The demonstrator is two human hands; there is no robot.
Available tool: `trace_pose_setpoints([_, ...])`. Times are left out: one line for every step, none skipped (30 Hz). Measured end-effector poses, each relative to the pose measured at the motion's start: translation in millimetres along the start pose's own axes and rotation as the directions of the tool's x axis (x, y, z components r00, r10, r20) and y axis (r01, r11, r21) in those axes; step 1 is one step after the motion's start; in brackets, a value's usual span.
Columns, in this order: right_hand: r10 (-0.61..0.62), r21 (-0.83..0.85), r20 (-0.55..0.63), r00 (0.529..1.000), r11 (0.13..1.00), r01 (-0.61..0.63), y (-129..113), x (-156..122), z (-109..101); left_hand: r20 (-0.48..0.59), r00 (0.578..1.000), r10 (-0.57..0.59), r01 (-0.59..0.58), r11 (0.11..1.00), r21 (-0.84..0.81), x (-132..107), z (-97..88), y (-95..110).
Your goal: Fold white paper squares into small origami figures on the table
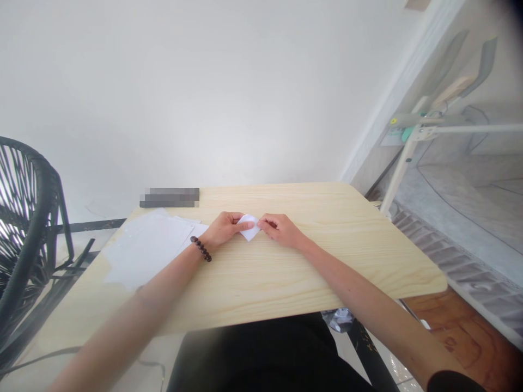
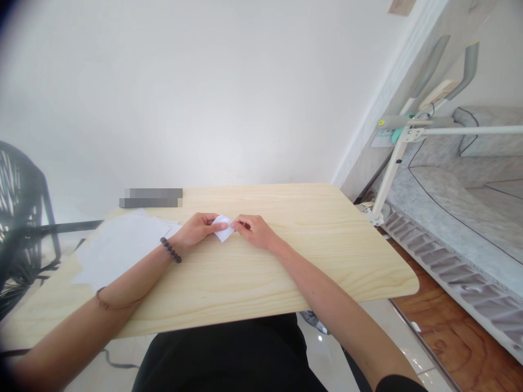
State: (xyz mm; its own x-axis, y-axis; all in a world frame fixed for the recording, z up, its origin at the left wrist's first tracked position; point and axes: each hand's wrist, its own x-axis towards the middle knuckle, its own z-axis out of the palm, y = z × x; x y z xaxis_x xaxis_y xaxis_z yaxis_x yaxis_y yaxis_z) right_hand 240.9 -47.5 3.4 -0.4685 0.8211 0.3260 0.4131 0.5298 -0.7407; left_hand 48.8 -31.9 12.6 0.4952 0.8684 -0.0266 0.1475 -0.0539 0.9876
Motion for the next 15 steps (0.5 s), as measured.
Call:
trace_pose_setpoints([0.006,-0.003,-0.017,1.000,1.000,-0.007,0.3,0.0,-0.2,-0.021,1.000,0.000,0.000,1.000,0.003,0.2,0.4,-0.5])
trace_pose_setpoints([0.012,-0.008,-0.039,0.999,1.000,-0.012,0.7,0.0,-0.5,-0.031,1.000,0.000,0.000,1.000,0.006,0.4,0.7,-0.9])
trace_pose_setpoints([0.017,-0.013,-0.063,0.998,1.000,-0.017,1.2,0.0,-0.8,-0.026,1.000,-0.002,0.002,1.000,0.008,0.5,1.0,-1.2])
trace_pose_setpoints([0.021,-0.016,-0.088,0.996,1.000,-0.023,1.8,0.1,-1.1,-0.010,1.000,-0.010,0.010,1.000,0.008,0.6,1.1,-1.3])
trace_pose_setpoints([0.027,-0.018,-0.110,0.994,0.999,-0.029,2.3,0.2,-1.4,0.013,1.000,-0.023,0.023,1.000,0.007,0.6,1.2,-1.3])
trace_pose_setpoints([0.032,-0.019,-0.126,0.992,0.999,-0.034,2.6,0.3,-1.7,0.037,0.999,-0.035,0.035,0.999,0.004,0.6,1.2,-1.1])
trace_pose_setpoints([0.035,-0.019,-0.136,0.990,0.999,-0.038,2.7,0.3,-1.9,0.060,0.997,-0.042,0.042,0.999,0.000,0.4,1.1,-0.6])
trace_pose_setpoints([0.037,-0.020,-0.137,0.990,0.999,-0.040,2.5,0.3,-2.0,0.081,0.996,-0.038,0.039,0.999,-0.002,0.1,0.9,0.0])
trace_pose_setpoints([0.036,-0.022,-0.131,0.991,0.999,-0.040,2.0,0.3,-2.0,0.099,0.995,-0.023,0.023,1.000,-0.002,-0.2,0.7,0.8])
trace_pose_setpoints([0.034,-0.025,-0.120,0.992,0.999,-0.038,1.2,0.2,-2.0,0.119,0.993,0.001,-0.002,1.000,0.003,-0.6,0.5,1.7])
trace_pose_setpoints([0.032,-0.028,-0.107,0.994,0.999,-0.035,0.3,0.1,-1.9,0.136,0.990,0.027,-0.028,1.000,0.010,-1.0,0.2,2.6])
trace_pose_setpoints([0.030,-0.031,-0.094,0.995,0.999,-0.033,-0.6,-0.1,-1.9,0.151,0.988,0.045,-0.048,0.999,0.018,-1.3,-0.1,3.4])
trace_pose_setpoints([0.029,-0.032,-0.084,0.996,0.999,-0.032,-1.4,-0.2,-1.8,0.159,0.986,0.052,-0.056,0.998,0.023,-1.6,-0.2,4.0])
trace_pose_setpoints([0.030,-0.033,-0.078,0.996,0.999,-0.033,-2.1,-0.3,-1.8,0.162,0.986,0.050,-0.054,0.998,0.024,-1.9,-0.3,4.3])
trace_pose_setpoints([0.031,-0.033,-0.076,0.997,0.999,-0.034,-2.4,-0.3,-1.9,0.160,0.986,0.040,-0.044,0.999,0.022,-2.0,-0.1,4.4])
